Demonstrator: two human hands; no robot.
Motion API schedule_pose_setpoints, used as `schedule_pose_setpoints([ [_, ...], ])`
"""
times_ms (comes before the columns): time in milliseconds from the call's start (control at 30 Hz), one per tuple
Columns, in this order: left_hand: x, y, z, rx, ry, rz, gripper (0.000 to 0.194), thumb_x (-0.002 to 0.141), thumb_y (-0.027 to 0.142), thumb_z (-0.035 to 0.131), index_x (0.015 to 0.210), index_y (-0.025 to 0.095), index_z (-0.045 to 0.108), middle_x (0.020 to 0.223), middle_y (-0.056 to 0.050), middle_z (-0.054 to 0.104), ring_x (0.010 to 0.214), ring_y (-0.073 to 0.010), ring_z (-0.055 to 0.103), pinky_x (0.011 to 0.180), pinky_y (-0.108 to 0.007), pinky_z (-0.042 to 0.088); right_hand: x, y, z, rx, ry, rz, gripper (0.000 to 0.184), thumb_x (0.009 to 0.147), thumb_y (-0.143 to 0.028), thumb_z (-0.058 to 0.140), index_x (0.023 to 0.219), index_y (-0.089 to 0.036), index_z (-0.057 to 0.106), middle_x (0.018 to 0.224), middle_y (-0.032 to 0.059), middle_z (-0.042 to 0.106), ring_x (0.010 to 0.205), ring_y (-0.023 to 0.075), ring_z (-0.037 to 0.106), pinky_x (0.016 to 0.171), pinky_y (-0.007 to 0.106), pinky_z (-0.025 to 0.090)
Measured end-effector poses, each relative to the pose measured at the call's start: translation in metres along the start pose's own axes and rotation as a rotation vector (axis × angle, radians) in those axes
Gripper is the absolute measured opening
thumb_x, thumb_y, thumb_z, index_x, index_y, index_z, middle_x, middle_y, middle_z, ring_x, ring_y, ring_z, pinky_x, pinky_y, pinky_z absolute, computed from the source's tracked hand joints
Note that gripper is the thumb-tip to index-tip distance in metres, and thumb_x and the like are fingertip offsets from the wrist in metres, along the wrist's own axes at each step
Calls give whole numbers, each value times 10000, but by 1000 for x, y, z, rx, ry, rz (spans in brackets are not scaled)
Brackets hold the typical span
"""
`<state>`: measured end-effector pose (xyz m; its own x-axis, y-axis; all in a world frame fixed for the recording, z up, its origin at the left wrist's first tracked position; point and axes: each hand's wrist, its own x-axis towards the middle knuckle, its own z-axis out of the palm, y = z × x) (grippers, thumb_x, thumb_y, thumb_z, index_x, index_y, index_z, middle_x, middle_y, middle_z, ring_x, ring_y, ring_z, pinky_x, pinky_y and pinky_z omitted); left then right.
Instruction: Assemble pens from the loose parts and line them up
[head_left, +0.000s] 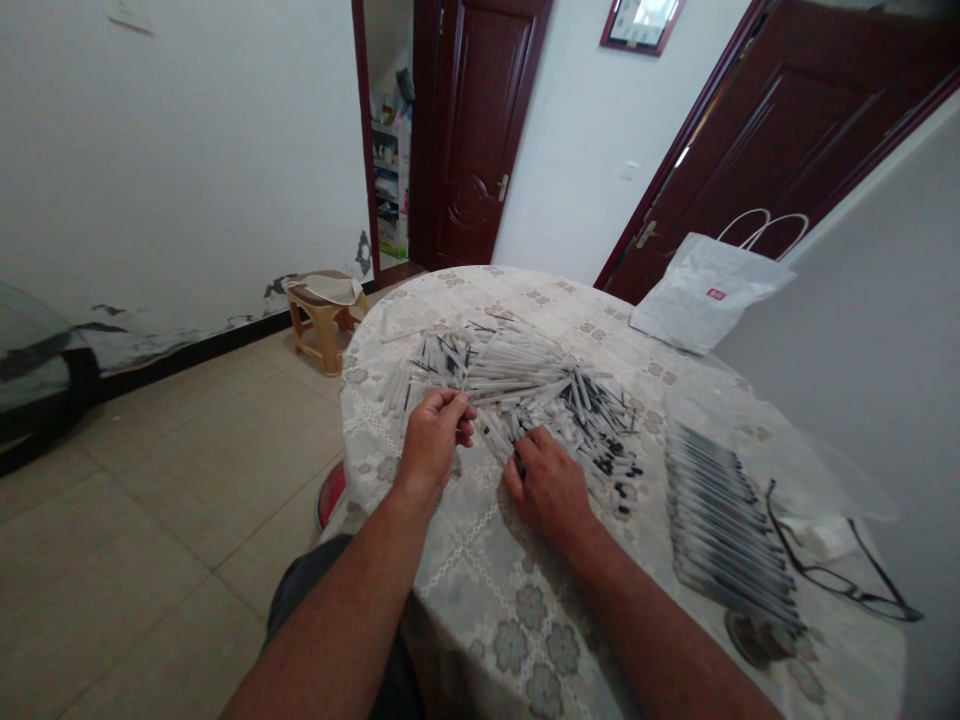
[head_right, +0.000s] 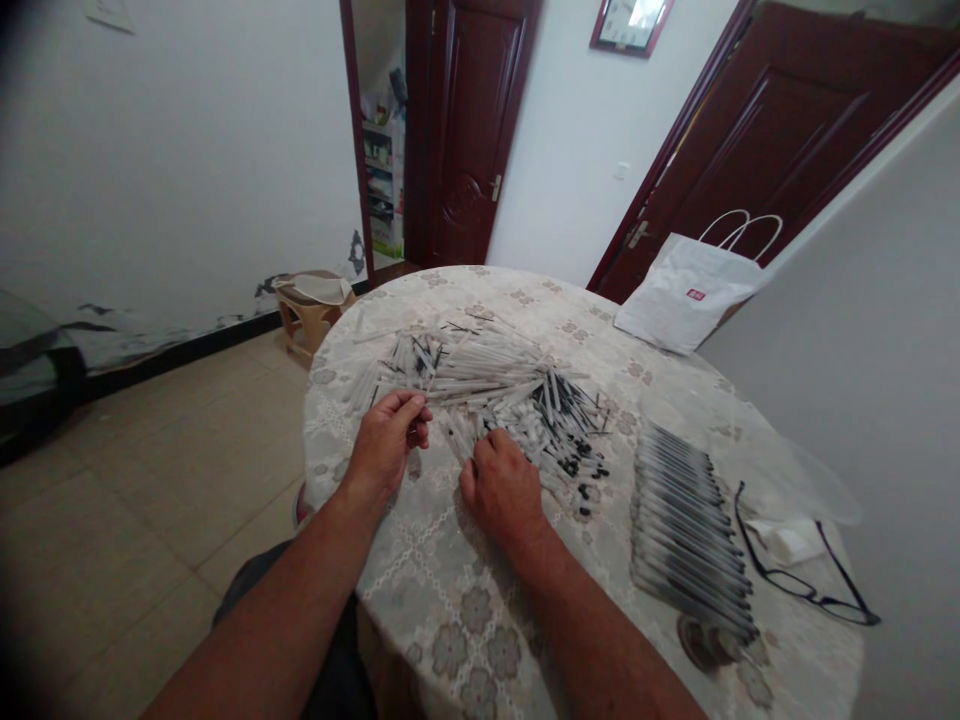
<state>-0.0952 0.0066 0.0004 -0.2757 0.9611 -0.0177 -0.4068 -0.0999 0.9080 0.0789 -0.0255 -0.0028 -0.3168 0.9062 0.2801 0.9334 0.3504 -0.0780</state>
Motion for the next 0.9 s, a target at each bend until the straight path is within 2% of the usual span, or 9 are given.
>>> schedule_pose_setpoints([
  [167,-4,-3,1,106,-152,-83,242,790,396,742,834,164,688,798,-79,714,591,-138,621,441,-211,467,6,26,0,206,151,36,148,951,-259,506,893,-192,624,932,77,632,888,203,591,804,293,444],
  [267,-6,-6,1,170,-260,-136,254,801,397,747,860,152,718,852,-128,742,643,-172,678,455,-224,495,11,39,-5,419,200,137,183,952,-312,502,879,-198,624,862,50,657,811,192,601,769,298,445],
  [400,-9,-7,4,202,-376,-197,265,820,380,740,941,144,738,918,-151,753,694,-194,716,486,-241,535,14,48,-16,693,137,216,252,984,-411,490,953,-199,624,781,11,672,691,167,594,665,272,439],
  [467,-11,-4,6,196,-416,-226,277,820,369,746,977,141,737,937,-154,754,703,-198,721,489,-246,540,13,47,-20,765,82,181,264,986,-435,508,965,-200,627,751,-5,664,654,154,585,623,256,426],
  [567,-14,0,9,171,-463,-245,302,817,353,759,1031,143,727,949,-143,752,722,-198,721,509,-254,554,12,40,-22,751,10,77,234,969,-421,562,965,-206,657,760,-15,668,662,141,585,618,244,415],
  [700,-13,0,10,130,-436,-209,278,809,374,778,958,149,714,901,-115,740,729,-195,719,515,-241,553,9,36,-30,696,-41,1,213,964,-364,572,1077,-210,668,781,-10,686,683,146,607,651,251,435],
  [800,-9,-2,7,65,-337,-199,277,821,404,763,901,151,686,897,-112,739,724,-191,721,504,-231,546,-1,42,-45,623,-62,-15,237,961,-337,579,1151,-215,647,833,5,692,726,157,622,689,263,454],
  [900,-5,-4,6,-4,-238,-204,262,836,396,741,884,155,649,882,-106,739,721,-192,731,501,-233,552,-18,45,-54,479,-215,-190,184,938,-313,636,1096,-226,676,948,27,678,818,161,626,752,265,459],
])
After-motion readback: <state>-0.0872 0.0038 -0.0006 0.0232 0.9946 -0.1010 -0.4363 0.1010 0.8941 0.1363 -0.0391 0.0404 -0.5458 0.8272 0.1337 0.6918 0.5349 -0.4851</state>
